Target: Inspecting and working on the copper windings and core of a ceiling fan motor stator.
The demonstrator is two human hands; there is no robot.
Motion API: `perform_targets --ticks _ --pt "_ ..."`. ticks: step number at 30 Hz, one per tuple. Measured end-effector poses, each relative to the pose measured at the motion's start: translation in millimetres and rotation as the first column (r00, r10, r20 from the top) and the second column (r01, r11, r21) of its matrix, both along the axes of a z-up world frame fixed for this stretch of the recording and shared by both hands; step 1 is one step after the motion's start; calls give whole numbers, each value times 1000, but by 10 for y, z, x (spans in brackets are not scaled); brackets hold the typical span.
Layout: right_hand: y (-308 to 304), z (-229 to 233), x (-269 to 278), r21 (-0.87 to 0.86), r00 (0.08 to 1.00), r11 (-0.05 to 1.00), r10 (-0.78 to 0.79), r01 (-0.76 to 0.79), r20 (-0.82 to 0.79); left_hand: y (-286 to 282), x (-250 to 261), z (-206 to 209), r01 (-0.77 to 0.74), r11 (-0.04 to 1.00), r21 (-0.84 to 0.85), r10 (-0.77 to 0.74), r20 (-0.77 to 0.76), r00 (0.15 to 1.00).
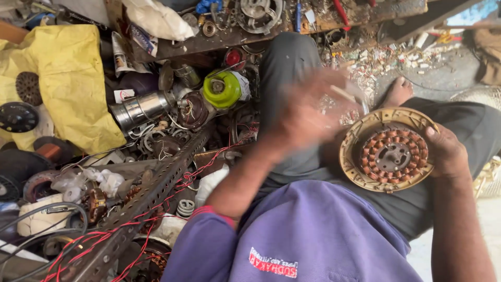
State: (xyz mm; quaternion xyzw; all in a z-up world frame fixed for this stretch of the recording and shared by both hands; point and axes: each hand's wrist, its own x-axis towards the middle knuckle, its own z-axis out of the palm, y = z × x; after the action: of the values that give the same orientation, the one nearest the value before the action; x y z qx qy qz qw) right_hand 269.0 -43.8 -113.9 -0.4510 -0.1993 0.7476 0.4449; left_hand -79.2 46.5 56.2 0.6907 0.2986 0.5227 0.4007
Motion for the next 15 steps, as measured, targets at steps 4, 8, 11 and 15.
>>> perform_targets --ticks 4,8,11,15 --pt "-4 -147 72 -3 996 1000 -8 7 -87 464 -1136 -575 -505 811 -296 467 -191 863" --pt "19 -63 28 -20 997 1000 -13 12 -74 814 -2182 -1446 -910 389 -140 739 -542 400" --pt "-8 -50 27 -36 997 999 -42 40 -57 974 -2481 -1556 -927 372 -41 729 -605 319" --pt "-29 -37 12 -36 997 996 -79 79 10 1106 -2599 -1756 -925 378 -36 701 -641 312"
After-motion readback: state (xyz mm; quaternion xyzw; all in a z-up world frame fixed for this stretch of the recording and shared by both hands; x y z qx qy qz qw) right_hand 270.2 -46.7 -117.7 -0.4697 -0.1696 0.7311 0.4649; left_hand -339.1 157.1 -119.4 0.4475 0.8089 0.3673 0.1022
